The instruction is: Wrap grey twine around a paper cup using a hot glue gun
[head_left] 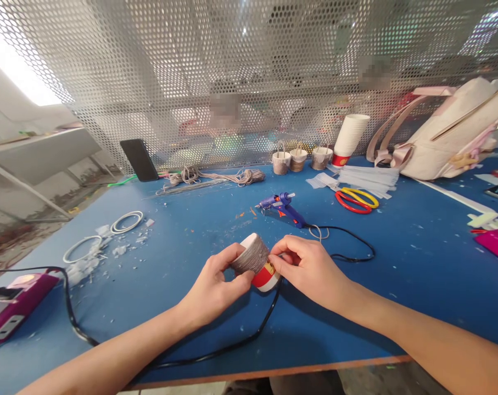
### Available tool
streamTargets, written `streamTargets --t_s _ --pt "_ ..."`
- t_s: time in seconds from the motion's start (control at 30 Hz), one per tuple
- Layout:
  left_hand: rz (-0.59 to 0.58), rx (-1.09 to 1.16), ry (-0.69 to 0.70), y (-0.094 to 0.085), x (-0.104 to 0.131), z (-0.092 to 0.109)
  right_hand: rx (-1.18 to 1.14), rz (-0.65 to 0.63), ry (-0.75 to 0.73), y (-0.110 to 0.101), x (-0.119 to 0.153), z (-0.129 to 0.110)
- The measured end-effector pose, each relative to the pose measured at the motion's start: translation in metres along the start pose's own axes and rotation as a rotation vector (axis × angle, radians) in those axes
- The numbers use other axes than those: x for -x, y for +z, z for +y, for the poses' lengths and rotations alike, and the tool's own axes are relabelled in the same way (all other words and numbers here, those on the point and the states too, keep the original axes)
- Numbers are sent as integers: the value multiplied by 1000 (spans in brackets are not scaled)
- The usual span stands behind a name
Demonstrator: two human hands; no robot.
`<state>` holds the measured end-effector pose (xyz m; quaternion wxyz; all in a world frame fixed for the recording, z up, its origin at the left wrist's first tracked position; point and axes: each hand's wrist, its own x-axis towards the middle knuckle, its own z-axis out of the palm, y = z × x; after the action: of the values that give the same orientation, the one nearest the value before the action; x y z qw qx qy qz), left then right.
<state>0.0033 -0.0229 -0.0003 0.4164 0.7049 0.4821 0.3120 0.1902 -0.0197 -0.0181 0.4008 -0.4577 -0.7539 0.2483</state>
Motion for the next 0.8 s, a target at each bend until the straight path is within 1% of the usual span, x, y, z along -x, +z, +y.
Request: streamTargets --t_s 0.27,0.47,0.57,0.63,0.73,0.8 --pt "-25 79 -32 -2 -2 -3 -52 -19 58 -1 0 -1" --pt "8 204 -15 -3 -3 -20 -110 -58 137 -4 -2 -5" --pt "13 216 -18 -4 -4 -27 -150 -85 163 -5 -1 -7" --pt "-14 207 -15 -5 -5 -30 -165 -88 168 -6 -1 -6" --pt "-75 195 24 -5 -6 -33 -202 -78 172 -6 -1 -4" --pt "-92 189 50 -5 -6 -34 -234 -73 184 -6 -1 -3"
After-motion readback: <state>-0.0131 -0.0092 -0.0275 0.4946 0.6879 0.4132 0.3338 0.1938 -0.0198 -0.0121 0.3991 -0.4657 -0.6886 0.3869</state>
